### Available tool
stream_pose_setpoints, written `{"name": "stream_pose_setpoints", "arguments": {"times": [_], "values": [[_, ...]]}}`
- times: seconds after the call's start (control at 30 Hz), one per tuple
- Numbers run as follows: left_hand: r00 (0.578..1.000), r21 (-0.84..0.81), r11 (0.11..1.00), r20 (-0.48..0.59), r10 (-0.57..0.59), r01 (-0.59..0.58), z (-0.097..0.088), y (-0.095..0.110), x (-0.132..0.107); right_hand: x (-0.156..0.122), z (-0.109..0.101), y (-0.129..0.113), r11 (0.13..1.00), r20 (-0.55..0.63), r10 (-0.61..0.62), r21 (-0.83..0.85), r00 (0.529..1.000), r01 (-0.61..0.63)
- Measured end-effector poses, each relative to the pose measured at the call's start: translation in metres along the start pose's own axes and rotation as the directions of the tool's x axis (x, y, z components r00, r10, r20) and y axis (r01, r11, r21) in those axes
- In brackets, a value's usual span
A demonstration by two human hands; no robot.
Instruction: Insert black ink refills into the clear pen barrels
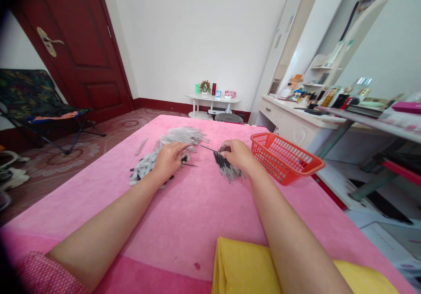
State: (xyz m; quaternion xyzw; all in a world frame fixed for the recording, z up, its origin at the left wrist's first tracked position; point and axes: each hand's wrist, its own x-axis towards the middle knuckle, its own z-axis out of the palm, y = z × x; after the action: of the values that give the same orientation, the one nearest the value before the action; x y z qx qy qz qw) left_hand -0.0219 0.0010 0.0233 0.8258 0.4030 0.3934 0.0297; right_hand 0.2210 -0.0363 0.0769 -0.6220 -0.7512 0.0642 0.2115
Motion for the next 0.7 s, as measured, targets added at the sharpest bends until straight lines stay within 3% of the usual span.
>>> {"name": "stream_pose_setpoints", "arguments": {"times": [0.17, 0.33, 0.57, 0.7], "values": [[0.999, 0.054, 0.998, -0.031, 0.044, -0.042, 0.001, -0.002, 0.0, 0.0, -0.001, 0.007, 0.996, 0.001, -0.057, 0.075, 0.998, 0.056], [0.996, 0.083, 0.992, 0.013, 0.092, -0.093, -0.003, 0.004, -0.001, 0.002, 0.004, 0.01, 0.984, 0.015, -0.109, 0.143, 0.994, 0.106], [0.988, 0.129, 0.981, 0.076, 0.138, -0.147, -0.004, 0.007, 0.0, 0.001, -0.002, 0.003, 0.992, -0.03, -0.105, 0.069, 0.994, 0.107], [0.992, 0.128, 0.984, 0.044, 0.118, -0.123, -0.005, 0.006, 0.0, -0.002, -0.012, -0.002, 0.994, -0.041, -0.097, 0.045, 0.994, 0.099]]}}
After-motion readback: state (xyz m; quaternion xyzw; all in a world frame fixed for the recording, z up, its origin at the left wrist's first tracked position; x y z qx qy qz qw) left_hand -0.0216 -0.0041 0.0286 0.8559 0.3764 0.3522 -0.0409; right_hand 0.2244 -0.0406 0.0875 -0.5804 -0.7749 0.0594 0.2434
